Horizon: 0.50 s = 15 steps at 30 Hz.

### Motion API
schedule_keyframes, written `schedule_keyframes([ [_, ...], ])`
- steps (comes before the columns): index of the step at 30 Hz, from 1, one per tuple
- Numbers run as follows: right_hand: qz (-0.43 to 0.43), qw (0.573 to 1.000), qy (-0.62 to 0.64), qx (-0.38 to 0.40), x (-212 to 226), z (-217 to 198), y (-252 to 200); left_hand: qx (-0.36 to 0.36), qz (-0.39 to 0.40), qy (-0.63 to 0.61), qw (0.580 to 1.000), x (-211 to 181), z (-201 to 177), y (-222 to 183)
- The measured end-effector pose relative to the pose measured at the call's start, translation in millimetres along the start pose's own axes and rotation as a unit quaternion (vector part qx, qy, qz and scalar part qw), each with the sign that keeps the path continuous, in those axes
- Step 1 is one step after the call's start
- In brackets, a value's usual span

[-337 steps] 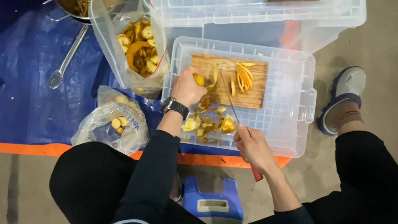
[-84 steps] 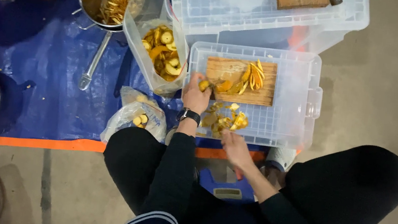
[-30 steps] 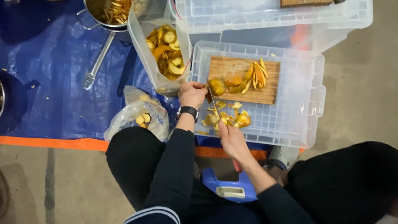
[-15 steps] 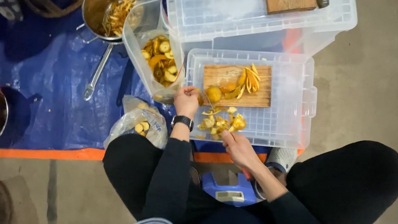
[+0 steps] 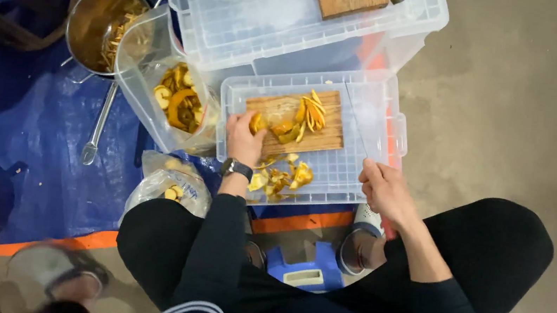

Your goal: A person slices fruit into thin strips on a wooden cutting board using a knife while seated in a food preparation area.

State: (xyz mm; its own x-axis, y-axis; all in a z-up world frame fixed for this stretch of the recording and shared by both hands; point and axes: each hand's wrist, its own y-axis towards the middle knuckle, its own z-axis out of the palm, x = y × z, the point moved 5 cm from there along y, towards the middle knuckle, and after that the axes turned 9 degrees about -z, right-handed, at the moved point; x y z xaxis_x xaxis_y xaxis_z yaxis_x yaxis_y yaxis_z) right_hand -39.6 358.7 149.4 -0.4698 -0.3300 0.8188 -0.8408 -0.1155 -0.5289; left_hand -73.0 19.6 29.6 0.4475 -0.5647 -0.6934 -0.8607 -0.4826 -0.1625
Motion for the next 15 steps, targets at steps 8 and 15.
schedule_keyframes([
  [8, 0.075, 0.993, 0.05, 0.074, -20.7, 27.4, -7.3, -0.076, 0.123, 0.173, 0.974, -68.8, -17.1, -6.1],
  [15, 0.053, 0.994, 0.047, 0.089, -28.9, 38.1, -4.8, 0.025, 0.145, 0.149, 0.978, -93.4, 35.8, -3.3],
])
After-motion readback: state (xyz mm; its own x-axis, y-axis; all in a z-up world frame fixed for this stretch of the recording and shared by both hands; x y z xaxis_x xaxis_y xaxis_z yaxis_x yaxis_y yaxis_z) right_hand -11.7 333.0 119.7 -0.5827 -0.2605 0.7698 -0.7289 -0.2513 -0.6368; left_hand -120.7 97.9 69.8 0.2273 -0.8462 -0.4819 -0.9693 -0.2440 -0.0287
